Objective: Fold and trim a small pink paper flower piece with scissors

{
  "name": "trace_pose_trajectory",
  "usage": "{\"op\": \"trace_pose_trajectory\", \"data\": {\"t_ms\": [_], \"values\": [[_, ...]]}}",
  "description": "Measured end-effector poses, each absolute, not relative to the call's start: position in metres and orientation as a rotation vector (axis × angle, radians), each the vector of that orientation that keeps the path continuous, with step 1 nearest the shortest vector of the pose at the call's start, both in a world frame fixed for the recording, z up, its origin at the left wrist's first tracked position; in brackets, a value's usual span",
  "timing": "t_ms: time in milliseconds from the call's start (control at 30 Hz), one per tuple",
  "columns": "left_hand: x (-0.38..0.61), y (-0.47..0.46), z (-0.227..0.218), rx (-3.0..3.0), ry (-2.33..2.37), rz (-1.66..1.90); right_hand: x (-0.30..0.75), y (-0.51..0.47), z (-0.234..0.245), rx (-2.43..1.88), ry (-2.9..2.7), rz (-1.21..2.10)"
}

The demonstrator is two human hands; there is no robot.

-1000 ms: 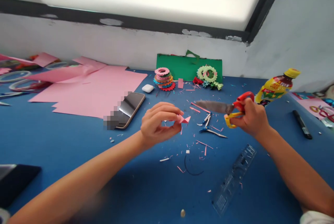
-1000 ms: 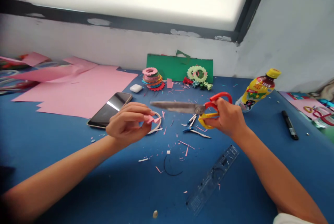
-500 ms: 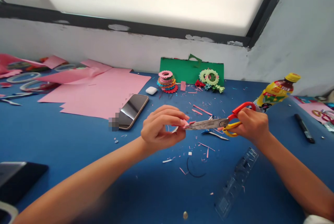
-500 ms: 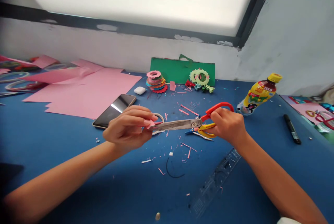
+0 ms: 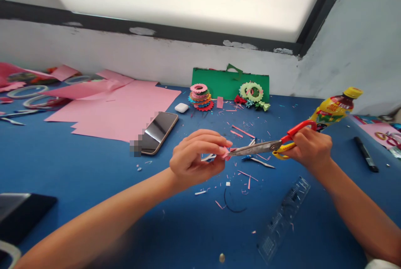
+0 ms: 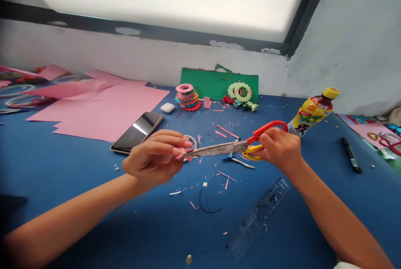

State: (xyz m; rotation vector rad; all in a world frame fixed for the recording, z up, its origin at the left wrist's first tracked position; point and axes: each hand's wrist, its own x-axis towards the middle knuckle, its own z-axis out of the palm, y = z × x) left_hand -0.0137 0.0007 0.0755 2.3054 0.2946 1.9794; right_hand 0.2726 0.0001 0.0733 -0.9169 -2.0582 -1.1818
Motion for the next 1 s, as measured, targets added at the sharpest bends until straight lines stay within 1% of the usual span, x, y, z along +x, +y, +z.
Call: {"op": "trace_pose_trajectory", "data": {"t_ms": [167, 367, 633, 867, 1000], "values": [[-0.012, -0.003, 0.079, 2.311, 0.274, 1.959, 0.273, -0.001, 0.077, -0.881, -2.029, -1.236], [-0.011, -0.007, 0.081, 2.326, 0.233, 1.927, 0.276, -0.001, 0.076, -0.817, -2.040, -1.172], [-0.014, -0.013, 0.087, 2.397, 0.192, 1.839, 0.283, 0.003, 0.068, -0.829, -2.000, -1.248], [-0.012, -0.014, 0.085, 2.414, 0.192, 1.803, 0.283, 0.002, 0.067, -0.870, -2.014, -1.228], [-0.011, -0.015, 0.085, 2.402, 0.178, 1.807, 0.281, 0.002, 0.069, -0.807, -2.015, -1.225]]}}
